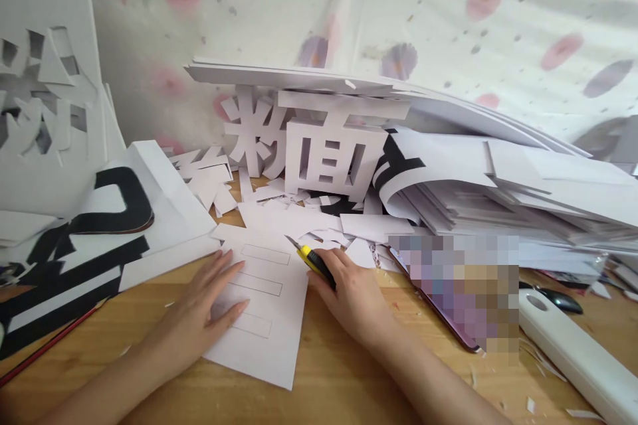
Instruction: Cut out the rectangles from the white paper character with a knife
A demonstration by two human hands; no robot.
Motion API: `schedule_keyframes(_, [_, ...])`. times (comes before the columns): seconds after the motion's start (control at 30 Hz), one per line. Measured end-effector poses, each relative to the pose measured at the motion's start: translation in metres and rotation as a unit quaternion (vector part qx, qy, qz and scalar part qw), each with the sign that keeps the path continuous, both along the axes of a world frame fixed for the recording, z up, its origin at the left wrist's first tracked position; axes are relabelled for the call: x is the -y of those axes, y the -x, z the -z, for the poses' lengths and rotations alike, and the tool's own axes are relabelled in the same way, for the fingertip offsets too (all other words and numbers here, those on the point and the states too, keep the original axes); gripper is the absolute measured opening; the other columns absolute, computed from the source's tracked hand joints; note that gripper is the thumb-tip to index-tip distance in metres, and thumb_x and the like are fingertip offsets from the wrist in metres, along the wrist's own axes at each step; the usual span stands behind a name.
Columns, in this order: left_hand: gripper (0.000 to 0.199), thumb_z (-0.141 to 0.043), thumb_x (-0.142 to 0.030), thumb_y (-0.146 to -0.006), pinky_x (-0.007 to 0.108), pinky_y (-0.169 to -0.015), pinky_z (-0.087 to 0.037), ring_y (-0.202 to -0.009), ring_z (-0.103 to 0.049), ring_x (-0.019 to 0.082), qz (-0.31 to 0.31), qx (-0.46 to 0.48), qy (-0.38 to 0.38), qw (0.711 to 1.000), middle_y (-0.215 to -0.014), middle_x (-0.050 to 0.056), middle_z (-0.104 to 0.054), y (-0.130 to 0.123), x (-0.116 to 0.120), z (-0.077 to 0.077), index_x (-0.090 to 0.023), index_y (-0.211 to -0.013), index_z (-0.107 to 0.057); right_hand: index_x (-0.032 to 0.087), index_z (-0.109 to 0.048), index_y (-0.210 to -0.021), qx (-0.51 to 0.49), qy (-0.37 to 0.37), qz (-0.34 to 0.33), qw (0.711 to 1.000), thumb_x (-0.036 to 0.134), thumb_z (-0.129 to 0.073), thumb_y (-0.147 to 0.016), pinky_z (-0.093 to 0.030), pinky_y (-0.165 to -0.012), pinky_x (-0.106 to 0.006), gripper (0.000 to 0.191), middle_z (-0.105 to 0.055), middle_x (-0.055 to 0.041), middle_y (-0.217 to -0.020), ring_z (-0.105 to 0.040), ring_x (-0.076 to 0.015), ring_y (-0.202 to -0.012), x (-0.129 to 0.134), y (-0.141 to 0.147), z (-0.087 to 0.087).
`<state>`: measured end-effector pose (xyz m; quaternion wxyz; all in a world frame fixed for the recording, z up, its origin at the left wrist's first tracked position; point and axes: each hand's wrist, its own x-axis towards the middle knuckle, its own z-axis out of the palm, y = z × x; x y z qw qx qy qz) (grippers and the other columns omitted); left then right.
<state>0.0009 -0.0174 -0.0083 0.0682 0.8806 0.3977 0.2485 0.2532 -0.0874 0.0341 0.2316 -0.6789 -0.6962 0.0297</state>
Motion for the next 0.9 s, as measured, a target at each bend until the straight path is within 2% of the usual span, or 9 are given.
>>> schedule_keyframes(0.07, [0.042,-0.049,-0.035,-0.085,0.045,-0.097,-0.042,-0.125,-0.042,0.027,0.002,0.001,-0.001,1.000,-0.136,0.007,-0.048,0.001,0.002,-0.005,-0.023,-0.125,-0.049,0.022,-0.053,-0.108,-0.016,0.037,-0.023,0.999,0.033,-0.042,-0.088,-0.047,-0.067,-0.034,0.025,-0.067,-0.0074,-0.095,-0.063,-0.0231,-0.080,0.006,0.009,-0.002])
schedule_keyframes(0.17, [0.037,-0.038,-0.022,-0.087,0.035,-0.086,-0.052,-0.103,-0.062,0.020,-0.024,0.037,0.013,0.999,-0.118,0.003,-0.063,0.002,0.002,-0.013,-0.024,-0.120,-0.054,0.024,-0.050,-0.117,-0.039,0.072,-0.092,0.992,0.031,-0.041,-0.088,-0.048,-0.070,-0.034,0.031,-0.068,-0.0068,-0.099,-0.065,-0.0228,-0.083,0.016,0.022,-0.003])
schedule_keyframes(0.23, [0.036,-0.036,-0.019,-0.086,0.034,-0.081,-0.054,-0.095,-0.065,0.019,-0.031,0.058,0.006,0.998,-0.110,0.002,-0.067,0.001,0.001,-0.016,-0.023,-0.116,-0.056,0.025,-0.048,-0.122,-0.039,0.097,-0.127,0.986,0.030,-0.042,-0.088,-0.048,-0.071,-0.034,0.035,-0.068,-0.0063,-0.102,-0.065,-0.0231,-0.084,0.020,0.028,-0.003])
schedule_keyframes(0.37, [0.033,-0.037,-0.019,-0.089,0.040,-0.094,-0.047,-0.112,-0.056,0.021,0.020,0.063,-0.036,0.997,-0.119,0.006,-0.062,-0.006,-0.004,-0.011,-0.020,-0.118,-0.053,0.024,-0.047,-0.121,-0.055,0.139,-0.139,0.979,0.030,-0.044,-0.087,-0.048,-0.070,-0.033,0.034,-0.068,-0.0055,-0.100,-0.065,-0.0223,-0.084,0.022,0.029,-0.005])
schedule_keyframes(0.5, [0.038,-0.036,-0.026,-0.092,0.045,-0.102,-0.037,-0.128,-0.038,0.023,0.047,0.010,-0.005,0.999,-0.135,0.007,-0.048,-0.012,-0.008,-0.001,-0.018,-0.129,-0.044,0.022,-0.054,-0.096,-0.046,0.201,-0.121,0.971,0.032,-0.047,-0.086,-0.045,-0.059,-0.029,0.015,-0.068,-0.0039,-0.082,-0.063,-0.0203,-0.070,0.022,0.026,-0.009])
schedule_keyframes(0.6, [0.042,-0.034,-0.031,-0.094,0.046,-0.105,-0.034,-0.131,-0.033,0.023,0.054,-0.024,0.018,0.998,-0.139,0.008,-0.043,-0.013,-0.009,0.003,-0.018,-0.133,-0.039,0.025,-0.053,-0.084,-0.025,0.227,-0.130,0.965,0.034,-0.048,-0.087,-0.041,-0.055,-0.027,0.011,-0.067,-0.0016,-0.077,-0.062,-0.0189,-0.066,0.023,0.027,-0.012])
schedule_keyframes(0.73, [0.042,-0.031,-0.032,-0.095,0.043,-0.106,-0.032,-0.132,-0.030,0.021,0.052,-0.046,0.012,0.998,-0.140,0.008,-0.041,-0.014,-0.009,0.005,-0.017,-0.133,-0.038,0.026,-0.054,-0.077,0.035,0.225,-0.159,0.961,0.036,-0.050,-0.086,-0.037,-0.052,-0.028,0.014,-0.068,0.0002,-0.074,-0.062,-0.0193,-0.061,0.021,0.032,-0.011])
schedule_keyframes(0.9, [0.042,-0.031,-0.029,-0.094,0.045,-0.107,-0.031,-0.133,-0.028,0.022,0.049,-0.063,0.012,0.997,-0.141,0.011,-0.040,-0.017,-0.008,0.005,-0.011,-0.132,-0.039,0.026,-0.057,-0.077,0.118,0.190,-0.173,0.959,0.036,-0.054,-0.084,-0.034,-0.046,-0.030,0.013,-0.067,0.0009,-0.067,-0.061,-0.0189,-0.052,0.017,0.039,-0.007])
